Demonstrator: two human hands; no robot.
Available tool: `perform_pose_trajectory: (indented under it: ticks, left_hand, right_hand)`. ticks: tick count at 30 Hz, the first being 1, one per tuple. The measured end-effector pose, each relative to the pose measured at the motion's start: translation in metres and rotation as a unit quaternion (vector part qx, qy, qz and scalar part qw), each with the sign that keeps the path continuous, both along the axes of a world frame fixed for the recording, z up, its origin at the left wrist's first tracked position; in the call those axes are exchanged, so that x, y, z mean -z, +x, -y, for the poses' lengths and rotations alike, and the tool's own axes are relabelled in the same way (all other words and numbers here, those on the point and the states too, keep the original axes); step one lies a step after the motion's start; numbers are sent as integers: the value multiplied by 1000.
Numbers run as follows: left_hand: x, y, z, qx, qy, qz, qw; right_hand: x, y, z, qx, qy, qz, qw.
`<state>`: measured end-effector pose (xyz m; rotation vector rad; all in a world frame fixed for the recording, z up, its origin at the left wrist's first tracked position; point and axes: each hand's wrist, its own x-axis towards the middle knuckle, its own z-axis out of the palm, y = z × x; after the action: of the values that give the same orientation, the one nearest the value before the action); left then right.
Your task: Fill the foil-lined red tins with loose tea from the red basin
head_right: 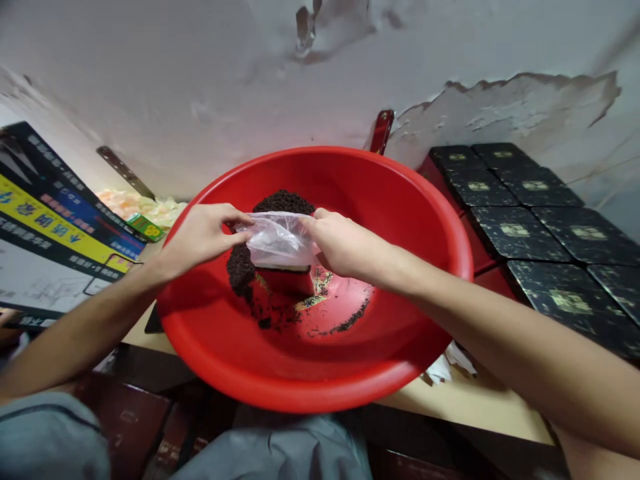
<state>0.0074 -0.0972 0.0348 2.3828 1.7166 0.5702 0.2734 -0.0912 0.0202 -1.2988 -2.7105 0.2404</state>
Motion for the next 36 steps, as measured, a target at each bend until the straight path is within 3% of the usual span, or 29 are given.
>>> perform_pose_trajectory:
  ticks: [3, 6, 10, 14, 18, 24, 29, 33, 36]
  left_hand:
    - [-2, 5, -2, -35, 16, 53, 998]
    - [-3, 10, -11, -46, 42, 43, 997]
    - [-10, 13, -20, -49, 17, 36, 998]
    - [-15, 16, -16, 37, -1, 74, 997]
    - [-10, 18, -7, 130, -1, 41, 991]
    - [-3, 15, 1, 86, 94, 34, 991]
    - [0, 16, 1, 134, 18, -19, 991]
    - [1, 17, -5, 96, 75, -27, 992]
    - [2, 18, -10, 146, 81, -57, 984]
  right_hand:
    - [-5, -3, 9, -2, -5, -8, 1000]
    - [-12, -12, 20, 15, 5, 31, 999]
    - [-17, -24, 40, 32, 43, 108, 993]
    - [-20, -31, 50, 34, 58, 144, 987]
    - [-27, -37, 45, 59, 40, 123, 990]
    - [-30, -39, 33, 95, 45, 64, 992]
    - [-28, -43, 32, 92, 27, 23, 995]
    - [-26, -45, 36, 96, 15, 27, 995]
    - [-27, -48, 40, 94, 6, 14, 995]
